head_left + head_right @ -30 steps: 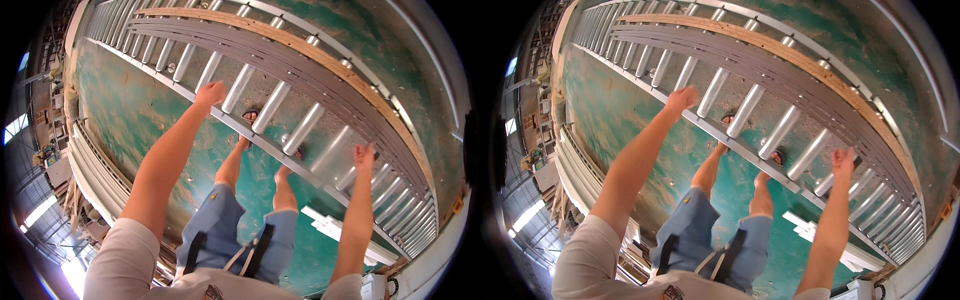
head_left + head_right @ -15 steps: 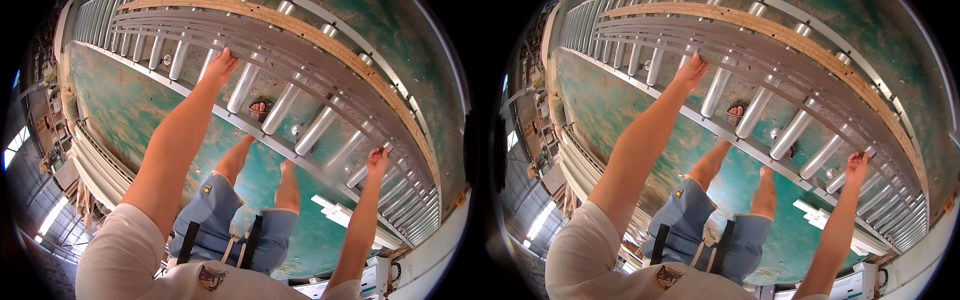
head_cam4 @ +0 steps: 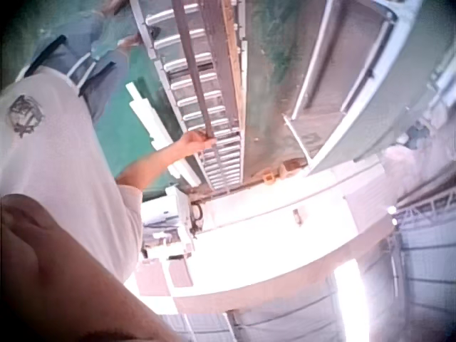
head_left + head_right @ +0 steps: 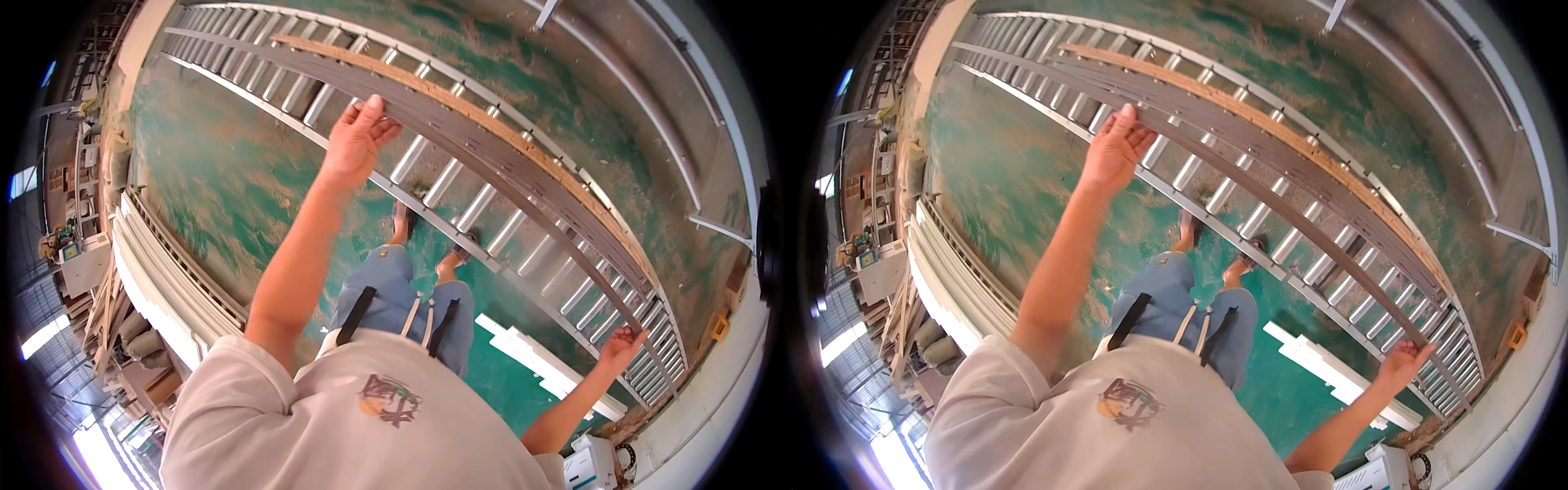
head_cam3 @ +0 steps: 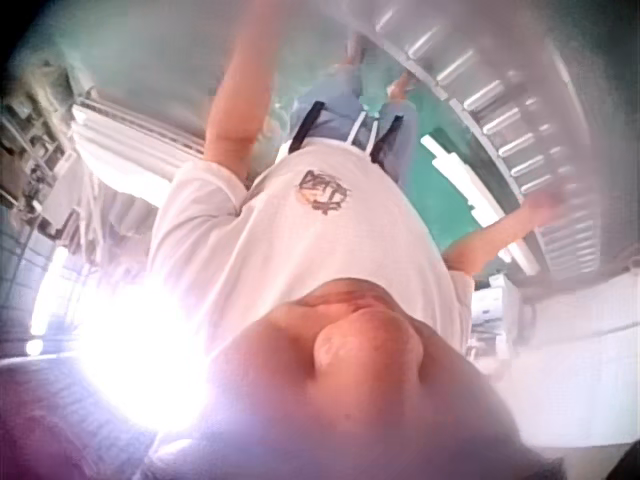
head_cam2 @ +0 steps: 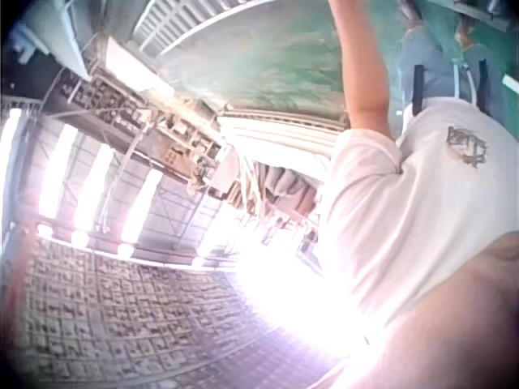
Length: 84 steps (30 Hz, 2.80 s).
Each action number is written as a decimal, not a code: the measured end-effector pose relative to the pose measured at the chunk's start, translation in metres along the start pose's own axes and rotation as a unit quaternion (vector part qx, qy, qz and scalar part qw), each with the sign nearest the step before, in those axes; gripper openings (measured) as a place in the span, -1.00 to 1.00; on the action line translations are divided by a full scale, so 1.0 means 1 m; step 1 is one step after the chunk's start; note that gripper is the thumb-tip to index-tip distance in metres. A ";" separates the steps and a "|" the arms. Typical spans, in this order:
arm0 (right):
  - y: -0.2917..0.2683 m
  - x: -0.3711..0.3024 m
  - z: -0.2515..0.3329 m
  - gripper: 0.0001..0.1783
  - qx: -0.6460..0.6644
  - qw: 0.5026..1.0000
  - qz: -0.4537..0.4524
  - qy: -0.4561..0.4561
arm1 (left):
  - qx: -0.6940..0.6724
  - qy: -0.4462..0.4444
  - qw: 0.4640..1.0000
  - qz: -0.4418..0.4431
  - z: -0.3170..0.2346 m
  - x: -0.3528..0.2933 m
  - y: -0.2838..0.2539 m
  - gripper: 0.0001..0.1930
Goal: The person repeatedly picks up long, thin wooden strips from a metal rack and places them into slots on a large, curved wooden board. The person aligns the strips with existing pegs on the board and adjusts them by hand. The task involves repetitive handling of multiple wooden strips in a workshop setting.
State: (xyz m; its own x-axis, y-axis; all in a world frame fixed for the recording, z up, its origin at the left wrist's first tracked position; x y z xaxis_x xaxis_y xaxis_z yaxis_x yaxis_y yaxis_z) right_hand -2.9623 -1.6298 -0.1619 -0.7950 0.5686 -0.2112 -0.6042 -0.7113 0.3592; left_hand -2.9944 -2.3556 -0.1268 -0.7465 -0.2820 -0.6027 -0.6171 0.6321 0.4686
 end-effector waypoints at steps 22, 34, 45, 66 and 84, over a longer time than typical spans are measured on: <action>-0.179 -0.461 0.305 -0.69 0.064 0.942 -0.194 -0.268 | 0.146 0.029 0.953 0.265 -0.010 -0.233 0.081 -0.59; -0.392 -0.737 0.310 -0.65 0.080 0.856 -0.362 -0.360 | 0.279 -0.035 0.873 0.398 0.159 -0.402 0.088 -0.40; -0.603 -0.946 0.292 -0.68 0.149 0.796 -0.454 -0.372 | 0.314 -0.227 0.777 0.496 0.381 -0.591 0.073 -0.56; -1.033 -1.096 0.393 -0.47 0.206 0.705 -0.519 -0.438 | 0.217 -0.410 0.602 0.650 0.897 -1.001 0.193 -0.52; -1.562 -1.185 0.498 -0.80 0.120 0.601 -0.684 -0.396 | 0.304 -0.420 0.647 0.558 1.335 -1.496 0.226 -0.62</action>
State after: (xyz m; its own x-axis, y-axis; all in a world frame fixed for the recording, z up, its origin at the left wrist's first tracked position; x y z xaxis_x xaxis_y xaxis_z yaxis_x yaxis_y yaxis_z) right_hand -1.0491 -0.9868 -0.0197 0.7693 0.6388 0.0067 -0.5619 0.6716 0.4829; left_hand -1.6852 -0.8277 0.0182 -0.0856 0.9264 -0.3666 0.5935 0.3429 0.7281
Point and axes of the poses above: each hand's wrist, its own x-axis towards the middle knuckle, its own y-axis out of the palm, z = x × y, the point moved 3 cm from there along x, towards the middle knuckle, and after that the axes turned 13 degrees about -y, right-handed, at the moved point
